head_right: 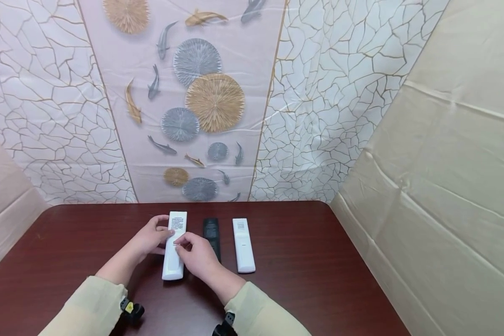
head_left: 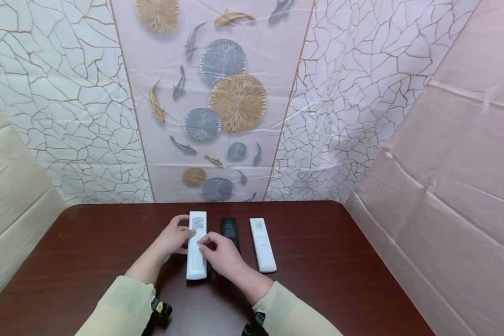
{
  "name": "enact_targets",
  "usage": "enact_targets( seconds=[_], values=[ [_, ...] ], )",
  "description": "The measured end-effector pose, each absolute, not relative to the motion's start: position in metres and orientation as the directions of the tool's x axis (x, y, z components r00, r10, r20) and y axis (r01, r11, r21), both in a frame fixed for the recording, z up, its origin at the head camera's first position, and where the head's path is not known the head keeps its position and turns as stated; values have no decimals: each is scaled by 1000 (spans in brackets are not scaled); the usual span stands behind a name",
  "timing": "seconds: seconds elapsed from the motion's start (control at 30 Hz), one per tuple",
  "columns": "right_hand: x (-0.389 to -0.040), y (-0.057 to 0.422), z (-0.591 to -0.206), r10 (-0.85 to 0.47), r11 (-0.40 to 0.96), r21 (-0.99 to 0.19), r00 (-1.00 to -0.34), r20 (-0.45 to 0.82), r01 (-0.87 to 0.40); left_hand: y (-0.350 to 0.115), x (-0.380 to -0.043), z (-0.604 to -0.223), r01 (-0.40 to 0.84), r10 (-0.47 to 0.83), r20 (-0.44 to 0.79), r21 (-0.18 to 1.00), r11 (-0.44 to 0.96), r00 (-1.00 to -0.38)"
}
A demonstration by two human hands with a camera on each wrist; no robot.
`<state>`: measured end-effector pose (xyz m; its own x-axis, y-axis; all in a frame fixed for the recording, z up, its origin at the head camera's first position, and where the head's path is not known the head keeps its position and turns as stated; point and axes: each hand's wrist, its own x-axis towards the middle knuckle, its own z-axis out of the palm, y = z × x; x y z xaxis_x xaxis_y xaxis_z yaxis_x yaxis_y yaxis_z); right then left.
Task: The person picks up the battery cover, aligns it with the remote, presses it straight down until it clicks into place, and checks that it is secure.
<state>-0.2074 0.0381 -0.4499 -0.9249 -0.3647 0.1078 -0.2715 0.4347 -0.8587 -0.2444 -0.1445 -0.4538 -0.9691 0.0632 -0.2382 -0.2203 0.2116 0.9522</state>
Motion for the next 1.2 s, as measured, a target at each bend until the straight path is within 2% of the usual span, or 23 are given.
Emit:
enact_targets(
  seconds=[0.27, 0.9, 1.0, 1.2],
  values=[
    [-210, 42, -451, -368, 494, -807, -918, 145, -325, -142, -244, -456, -209, 81, -227, 959, 191, -970],
    [-213, 40, -455, -333, 489, -829, -936, 112, -273, -137, -239, -445, -211, 91, -228, 964, 163, -969],
    [-214, 40, -456, -319, 487, -835, -942, 103, -256, -137, -239, -445, -211, 92, -226, 965, 155, -970],
    [-214, 39, -457, -238, 471, -872, -971, 21, -134, -139, -240, -446, -206, 101, -221, 969, 137, -970]
  ],
)
